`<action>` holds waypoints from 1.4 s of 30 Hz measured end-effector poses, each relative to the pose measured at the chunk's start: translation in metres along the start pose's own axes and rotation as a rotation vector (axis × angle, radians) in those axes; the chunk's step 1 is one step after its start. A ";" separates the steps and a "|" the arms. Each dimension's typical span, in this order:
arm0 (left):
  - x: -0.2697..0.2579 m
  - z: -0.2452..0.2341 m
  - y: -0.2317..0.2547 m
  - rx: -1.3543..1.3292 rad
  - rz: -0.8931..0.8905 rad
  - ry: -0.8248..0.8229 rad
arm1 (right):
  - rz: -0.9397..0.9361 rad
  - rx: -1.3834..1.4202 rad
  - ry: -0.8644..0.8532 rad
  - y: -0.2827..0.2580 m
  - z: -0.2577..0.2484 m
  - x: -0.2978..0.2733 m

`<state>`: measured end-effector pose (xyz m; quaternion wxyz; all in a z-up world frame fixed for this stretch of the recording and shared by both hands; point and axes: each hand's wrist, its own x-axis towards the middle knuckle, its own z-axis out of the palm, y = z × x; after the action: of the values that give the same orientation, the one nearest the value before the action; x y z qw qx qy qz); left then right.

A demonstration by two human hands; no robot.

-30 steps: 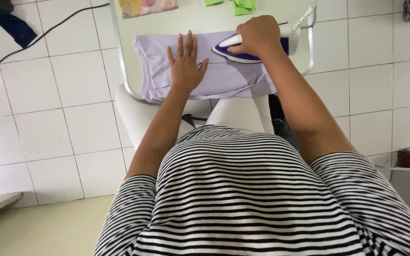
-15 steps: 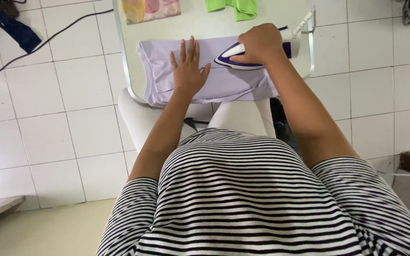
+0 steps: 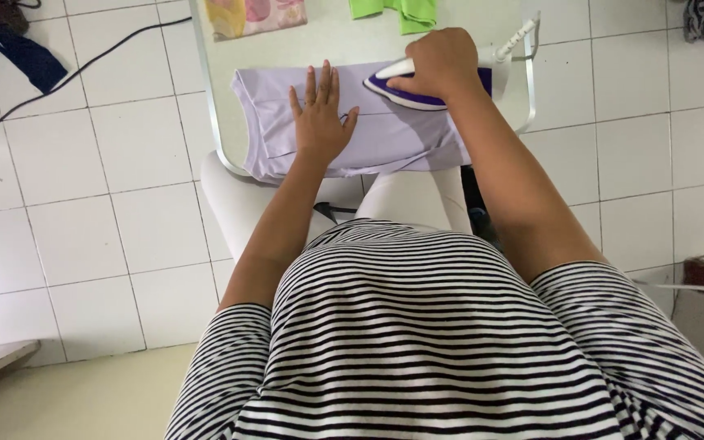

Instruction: Ironing a folded piece of clothing on a table

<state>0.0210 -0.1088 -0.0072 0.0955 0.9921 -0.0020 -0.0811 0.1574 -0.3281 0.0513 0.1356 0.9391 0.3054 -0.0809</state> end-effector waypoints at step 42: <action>0.002 0.017 -0.006 -0.028 0.018 0.113 | 0.084 0.028 0.087 -0.007 -0.001 -0.001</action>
<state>0.0207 -0.1061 -0.0248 0.1103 0.9936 -0.0045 -0.0243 0.1527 -0.3223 0.0512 0.1123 0.9554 0.2704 -0.0386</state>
